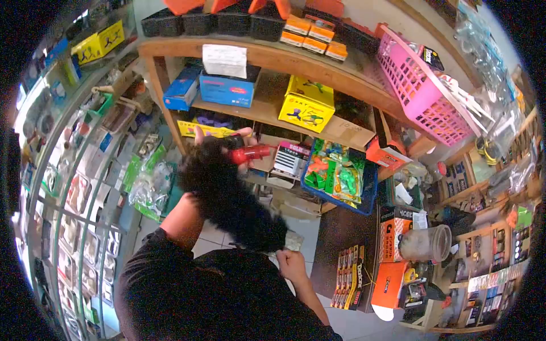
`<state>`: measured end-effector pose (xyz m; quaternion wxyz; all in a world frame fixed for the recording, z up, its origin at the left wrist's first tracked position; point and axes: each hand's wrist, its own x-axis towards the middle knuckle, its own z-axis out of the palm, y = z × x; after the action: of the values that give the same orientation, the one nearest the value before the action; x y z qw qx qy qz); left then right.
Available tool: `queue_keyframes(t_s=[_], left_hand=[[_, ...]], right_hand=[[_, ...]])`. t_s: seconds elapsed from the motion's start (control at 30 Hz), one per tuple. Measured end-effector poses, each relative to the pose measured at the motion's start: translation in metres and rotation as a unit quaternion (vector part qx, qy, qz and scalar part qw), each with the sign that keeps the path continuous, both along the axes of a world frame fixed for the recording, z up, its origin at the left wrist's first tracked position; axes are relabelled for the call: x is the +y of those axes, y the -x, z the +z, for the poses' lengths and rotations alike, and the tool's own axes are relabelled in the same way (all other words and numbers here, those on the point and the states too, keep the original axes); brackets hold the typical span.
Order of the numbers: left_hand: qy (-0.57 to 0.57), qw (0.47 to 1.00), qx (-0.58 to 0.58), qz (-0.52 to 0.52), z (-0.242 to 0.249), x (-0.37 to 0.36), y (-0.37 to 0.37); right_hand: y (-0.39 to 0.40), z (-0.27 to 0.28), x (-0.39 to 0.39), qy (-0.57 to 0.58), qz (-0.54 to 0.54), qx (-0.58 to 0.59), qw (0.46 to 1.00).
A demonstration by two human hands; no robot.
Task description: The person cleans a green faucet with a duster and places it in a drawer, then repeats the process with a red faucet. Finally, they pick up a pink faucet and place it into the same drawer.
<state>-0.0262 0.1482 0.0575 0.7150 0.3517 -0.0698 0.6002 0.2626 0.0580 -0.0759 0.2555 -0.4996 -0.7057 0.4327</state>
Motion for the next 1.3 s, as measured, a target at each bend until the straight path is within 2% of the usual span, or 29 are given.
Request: queue_keyframes(t_s=[0.03,0.1,0.13,0.17,0.2,0.23,0.27,0.3,0.33,0.37,0.4,0.43,0.5,0.57,0.6,0.63,0.7,0.77,0.8,0.9,0.97,1.0,1.03,1.1,1.13,1.17,1.23,1.27,1.3], left_hand=[[0.046,0.999,0.007,0.017,0.003,0.005,-0.004],[0.25,0.96,0.026,0.123,0.023,0.004,-0.027],[0.098,0.979,-0.137,-0.117,0.006,0.018,-0.018],[-0.055,0.978,-0.081,-0.182,-0.016,0.041,-0.012],[0.087,0.994,-0.019,-0.058,0.015,0.032,-0.033],[0.222,0.971,0.045,0.07,0.046,0.022,-0.056],[0.161,0.977,0.074,0.117,0.021,0.045,-0.044],[0.132,0.972,0.133,0.142,0.03,0.049,-0.049],[0.13,0.98,0.103,0.111,0.038,0.052,-0.057],[0.128,0.986,0.073,0.079,0.043,0.055,-0.065],[0.198,0.96,0.122,0.156,0.046,0.059,-0.073],[0.057,0.998,0.011,-0.036,0.049,0.063,-0.072],[0.228,0.949,0.082,0.201,0.067,0.064,-0.107],[0.179,0.952,0.124,0.216,0.049,0.082,-0.105],[0.134,0.951,0.159,0.229,0.042,0.088,-0.103],[0.213,0.956,0.089,0.179,0.063,0.078,-0.122],[0.196,0.96,0.116,0.16,0.053,0.08,-0.114],[0.183,0.958,0.149,0.162,0.05,0.082,-0.114],[0.185,0.961,0.14,0.148,0.055,0.081,-0.12],[0.16,0.974,0.107,0.119,0.047,0.083,-0.116],[0.267,0.911,0.182,0.258,0.042,0.09,-0.11],[0.071,0.997,0.025,-0.009,0.008,0.103,-0.077],[0.076,0.997,0.026,-0.012,0.019,0.102,-0.089],[0.187,0.938,0.146,0.254,0.037,0.094,-0.115],[0.16,0.907,0.24,0.307,0.026,0.094,-0.103],[0.164,0.907,0.243,0.304,0.024,0.095,-0.098],[0.294,0.898,0.108,0.309,0.022,0.1,-0.089],[0.134,0.988,0.063,0.05,-0.006,0.103,-0.055],[0.137,0.987,0.066,0.046,-0.005,0.104,-0.059]], right_hand=[[-0.004,0.0,0.005,-0.033,0.002,0.007,0.999],[-0.011,-0.006,0.018,-0.033,-0.022,0.052,0.998],[-0.011,0.004,0.022,0.01,-0.041,0.061,0.997],[-0.013,0.008,0.026,0.054,-0.059,0.071,0.994],[-0.018,-0.003,0.03,0.024,-0.052,0.034,0.998],[-0.023,-0.002,0.035,0.025,-0.054,0.044,0.997],[-0.028,0.001,0.041,-0.074,-0.015,0.015,0.997],[-0.033,0.001,0.046,-0.173,0.021,-0.014,0.985],[-0.036,-0.006,0.05,-0.105,-0.011,0.039,0.994],[-0.04,-0.011,0.054,-0.104,-0.016,0.048,0.993],[-0.044,-0.016,0.059,-0.038,-0.053,0.069,0.995],[-0.048,-0.018,0.065,0.028,-0.088,0.09,0.992],[-0.057,-0.014,0.074,0.027,-0.067,0.105,0.992],[-0.065,-0.013,0.083,-0.143,0.005,0.035,0.989],[-0.07,-0.022,0.09,-0.142,0.005,0.043,0.989],[-0.073,-0.034,0.097,-0.104,0.0,0.077,0.992],[-0.075,-0.045,0.102,-0.059,-0.001,0.117,0.991],[-0.076,-0.04,0.107,0.0,0.011,0.052,0.999],[-0.08,-0.031,0.111,-0.041,0.058,-0.004,0.997],[-0.076,-0.037,0.121,-0.021,0.041,0.034,0.998],[-0.068,-0.043,0.126,-0.012,0.026,0.058,0.998],[-0.064,-0.046,0.126,-0.002,0.013,0.076,0.997],[-0.062,-0.033,0.127,0.003,0.01,0.077,0.997],[-0.06,-0.006,0.131,-0.058,0.108,0.012,0.992],[-0.059,-0.012,0.132,-0.051,0.106,0.013,0.993],[-0.059,-0.021,0.137,0.003,0.08,0.017,0.997],[-0.054,-0.026,0.142,0.057,0.051,0.022,0.997],[-0.051,-0.026,0.143,0.03,0.021,0.005,0.999],[-0.048,-0.026,0.143,0.003,-0.009,-0.013,1.0]])
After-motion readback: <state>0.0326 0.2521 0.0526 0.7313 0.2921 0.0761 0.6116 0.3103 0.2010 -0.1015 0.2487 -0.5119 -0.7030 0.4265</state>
